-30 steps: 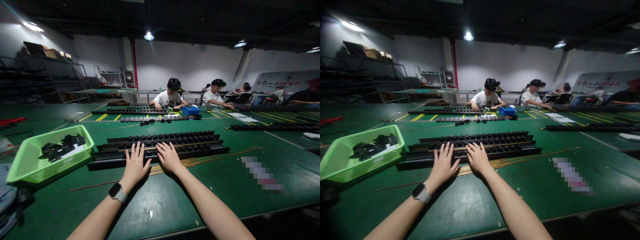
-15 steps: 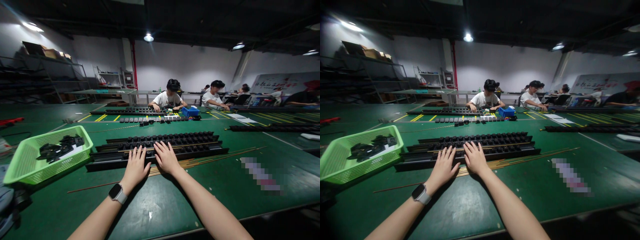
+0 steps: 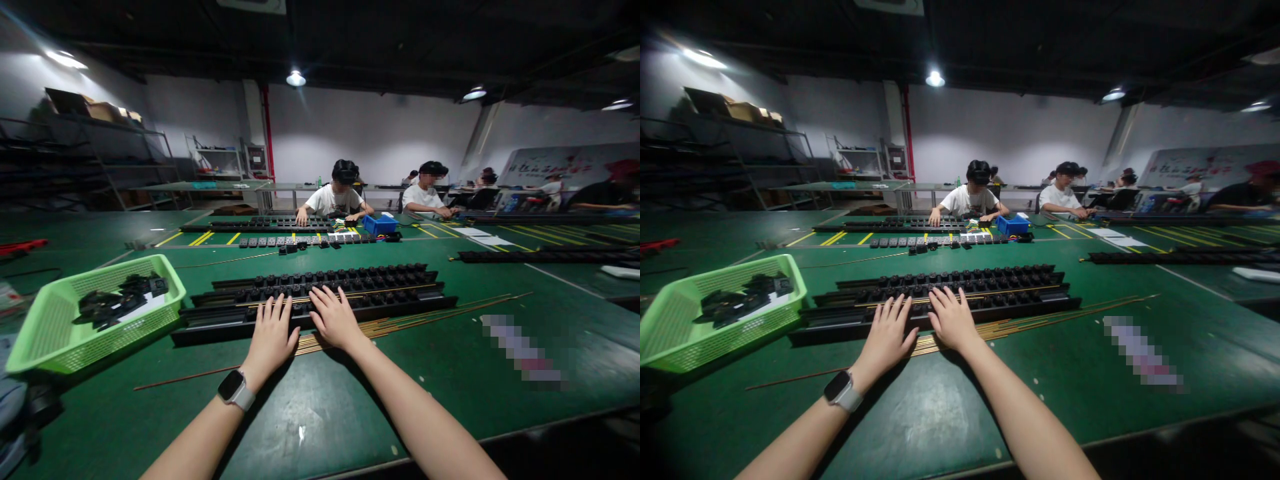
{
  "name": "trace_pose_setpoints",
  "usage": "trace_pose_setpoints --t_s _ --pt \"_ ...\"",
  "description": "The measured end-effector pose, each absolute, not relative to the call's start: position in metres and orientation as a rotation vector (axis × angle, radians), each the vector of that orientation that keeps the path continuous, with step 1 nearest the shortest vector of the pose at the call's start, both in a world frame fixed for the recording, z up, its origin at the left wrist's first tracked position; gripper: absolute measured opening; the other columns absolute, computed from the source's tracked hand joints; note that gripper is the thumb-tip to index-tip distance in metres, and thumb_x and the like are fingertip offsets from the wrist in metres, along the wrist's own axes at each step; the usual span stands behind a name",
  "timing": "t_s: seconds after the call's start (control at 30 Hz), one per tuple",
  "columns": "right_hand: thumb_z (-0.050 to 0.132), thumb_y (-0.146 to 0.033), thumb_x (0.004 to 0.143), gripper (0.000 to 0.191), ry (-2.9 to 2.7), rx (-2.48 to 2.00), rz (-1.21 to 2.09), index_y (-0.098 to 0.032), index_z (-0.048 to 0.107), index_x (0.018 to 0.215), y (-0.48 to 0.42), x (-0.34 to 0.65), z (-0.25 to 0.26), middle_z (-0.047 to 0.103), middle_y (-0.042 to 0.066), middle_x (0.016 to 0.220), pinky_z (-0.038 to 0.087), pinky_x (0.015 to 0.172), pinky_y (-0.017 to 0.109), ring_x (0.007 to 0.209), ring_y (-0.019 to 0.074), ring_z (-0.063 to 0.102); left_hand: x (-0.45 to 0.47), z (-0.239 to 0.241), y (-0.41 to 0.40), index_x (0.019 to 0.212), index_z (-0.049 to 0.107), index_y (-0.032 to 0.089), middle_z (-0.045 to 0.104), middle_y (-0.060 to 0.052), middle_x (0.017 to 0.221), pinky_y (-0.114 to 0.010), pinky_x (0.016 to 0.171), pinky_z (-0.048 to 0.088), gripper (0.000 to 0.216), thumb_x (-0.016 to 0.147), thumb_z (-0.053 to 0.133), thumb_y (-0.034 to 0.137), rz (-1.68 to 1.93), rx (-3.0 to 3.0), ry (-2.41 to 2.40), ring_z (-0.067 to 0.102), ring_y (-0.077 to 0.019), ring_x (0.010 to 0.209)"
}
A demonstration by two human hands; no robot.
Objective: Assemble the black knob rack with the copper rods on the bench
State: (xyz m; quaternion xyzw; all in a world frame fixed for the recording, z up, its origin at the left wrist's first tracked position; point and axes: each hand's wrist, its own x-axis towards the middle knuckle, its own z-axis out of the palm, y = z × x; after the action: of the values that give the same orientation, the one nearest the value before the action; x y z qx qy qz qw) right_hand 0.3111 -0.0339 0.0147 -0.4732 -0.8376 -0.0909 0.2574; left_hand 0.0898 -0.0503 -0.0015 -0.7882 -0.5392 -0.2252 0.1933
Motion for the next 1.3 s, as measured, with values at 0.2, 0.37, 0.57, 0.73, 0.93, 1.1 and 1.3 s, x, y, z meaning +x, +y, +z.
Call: trace_pose_setpoints --t_s 0.2,0.37,0.57,0.73,0.93,1.1,1.3 --pt "0.047 -0.042 0.113 0.055 -2.244 -1.341 -0.248 -0.026 0.045 0.166 -0.033 0.322 0.014 0.046 0.007 0.171 0.018 0.134 0.06 0.159 0.0302 0.038 0.09 0.0 -0.05 0.164 0.045 0.011 0.048 -0.02 0.168 -0.063 0.129 0.031 0.071 0.1 0.056 0.041 -0.629 -2.207 -1.509 0.042 -0.043 0.154" --pt "0.048 -0.045 0.112 0.058 -2.26 -1.371 -0.241 -0.026 0.044 0.167 -0.031 0.329 0.013 0.046 0.008 0.171 0.018 0.134 0.06 0.158 0.031 0.039 0.089 0.0 -0.051 0.164 0.044 0.012 0.048 -0.019 0.168 -0.062 0.129 0.031 0.071 0.1 0.055 0.04 -0.642 -2.211 -1.514 0.042 -0.042 0.155" --pt "0.047 -0.044 0.113 0.055 -2.23 -1.379 -0.21 -0.024 0.048 0.165 -0.028 0.336 0.012 0.051 0.008 0.167 0.019 0.135 0.057 0.155 0.0291 0.044 0.088 0.0 -0.051 0.166 0.042 0.014 0.046 -0.018 0.17 -0.062 0.13 0.03 0.071 0.101 0.053 0.04 -0.636 -2.221 -1.51 0.041 -0.0413 0.156" --pt "0.047 -0.042 0.113 0.055 -2.211 -1.391 -0.2 -0.025 0.047 0.165 -0.027 0.344 0.009 0.052 0.008 0.167 0.02 0.135 0.058 0.156 0.0294 0.044 0.089 0.002 -0.05 0.166 0.042 0.015 0.047 -0.018 0.169 -0.062 0.13 0.029 0.071 0.1 0.053 0.039 -0.65 -2.237 -1.523 0.041 -0.0414 0.156" --pt "0.047 -0.041 0.113 0.055 -2.209 -1.399 -0.195 -0.025 0.047 0.165 -0.025 0.349 0.007 0.051 0.008 0.168 0.019 0.135 0.058 0.157 0.0285 0.042 0.088 0.004 -0.05 0.166 0.042 0.012 0.047 -0.019 0.169 -0.062 0.13 0.029 0.07 0.101 0.051 0.038 -0.613 -2.231 -1.525 0.041 -0.0417 0.155" --pt "0.046 -0.041 0.113 0.053 -2.195 -1.397 -0.184 -0.024 0.049 0.164 -0.024 0.351 0.008 0.053 0.008 0.166 0.018 0.136 0.057 0.156 0.0277 0.045 0.089 0.005 -0.051 0.166 0.042 0.011 0.047 -0.018 0.169 -0.062 0.13 0.029 0.07 0.102 0.051 0.039 -0.581 -2.227 -1.526 0.041 -0.042 0.154" --pt "0.047 -0.038 0.113 0.051 -2.189 -1.39 -0.169 -0.023 0.052 0.162 -0.024 0.353 0.011 0.058 0.009 0.162 0.023 0.135 0.054 0.152 0.0266 0.05 0.088 0.004 -0.05 0.166 0.042 0.012 0.048 -0.018 0.169 -0.061 0.13 0.029 0.069 0.102 0.051 0.037 -0.599 -2.227 -1.522 0.042 -0.0414 0.154"
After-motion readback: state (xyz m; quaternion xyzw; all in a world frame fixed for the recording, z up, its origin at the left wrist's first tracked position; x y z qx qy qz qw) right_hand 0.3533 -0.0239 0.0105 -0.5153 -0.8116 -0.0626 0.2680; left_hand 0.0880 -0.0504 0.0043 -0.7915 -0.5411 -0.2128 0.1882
